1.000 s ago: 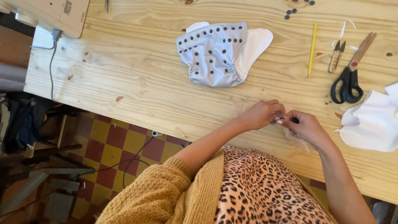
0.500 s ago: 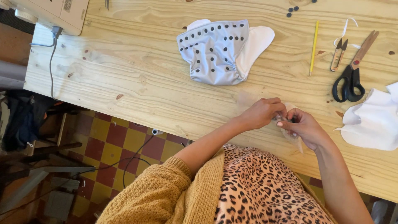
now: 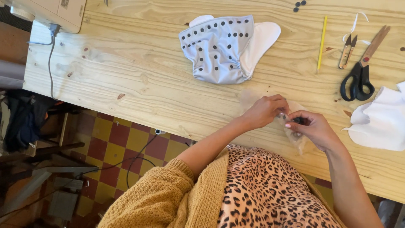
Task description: Sorting and placing small black buttons into a clear plastic bag on a wooden workbench.
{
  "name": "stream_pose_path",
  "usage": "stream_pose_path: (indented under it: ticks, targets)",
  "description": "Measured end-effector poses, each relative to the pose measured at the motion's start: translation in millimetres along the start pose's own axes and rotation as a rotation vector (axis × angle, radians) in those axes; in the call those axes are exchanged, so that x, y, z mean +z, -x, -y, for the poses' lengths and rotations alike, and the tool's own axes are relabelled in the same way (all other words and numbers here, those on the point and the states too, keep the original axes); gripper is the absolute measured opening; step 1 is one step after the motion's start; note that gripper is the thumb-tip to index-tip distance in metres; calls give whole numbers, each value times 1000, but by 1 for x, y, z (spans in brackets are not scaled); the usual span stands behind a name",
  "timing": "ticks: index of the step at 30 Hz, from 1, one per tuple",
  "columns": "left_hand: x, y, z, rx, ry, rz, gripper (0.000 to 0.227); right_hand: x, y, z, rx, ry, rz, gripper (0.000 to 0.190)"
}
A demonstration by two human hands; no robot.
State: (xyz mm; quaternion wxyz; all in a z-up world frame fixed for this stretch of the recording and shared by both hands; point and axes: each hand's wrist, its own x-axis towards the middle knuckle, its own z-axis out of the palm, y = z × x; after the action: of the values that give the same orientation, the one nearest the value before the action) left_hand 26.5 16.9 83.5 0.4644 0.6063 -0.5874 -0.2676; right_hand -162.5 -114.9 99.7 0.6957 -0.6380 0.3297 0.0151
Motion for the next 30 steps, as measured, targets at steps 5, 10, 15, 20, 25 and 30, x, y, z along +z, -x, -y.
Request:
stream_pose_path:
  ticks: [5,10,15,20,25,30]
  targets:
    - [-2,1,1,-33,43,13,30,7,8,15,-1,29,-99,12]
    - [3,2,11,17,38,90,21,3,2,-2,-67,-139,-121,12]
    - [7,6,15,-12,-4,61,20,-10,-5,-11,56,-409,-136,14]
    - [15,13,26,-54,31,57,18,-12,1,24,74,-736,-146,45]
    - [18,19,27,-59,14,79,12,-12,0,52,-27,-964,-97,42]
    - [18,22,29,-10,22,81,11,-25,-17,58,-44,-845,-85,48]
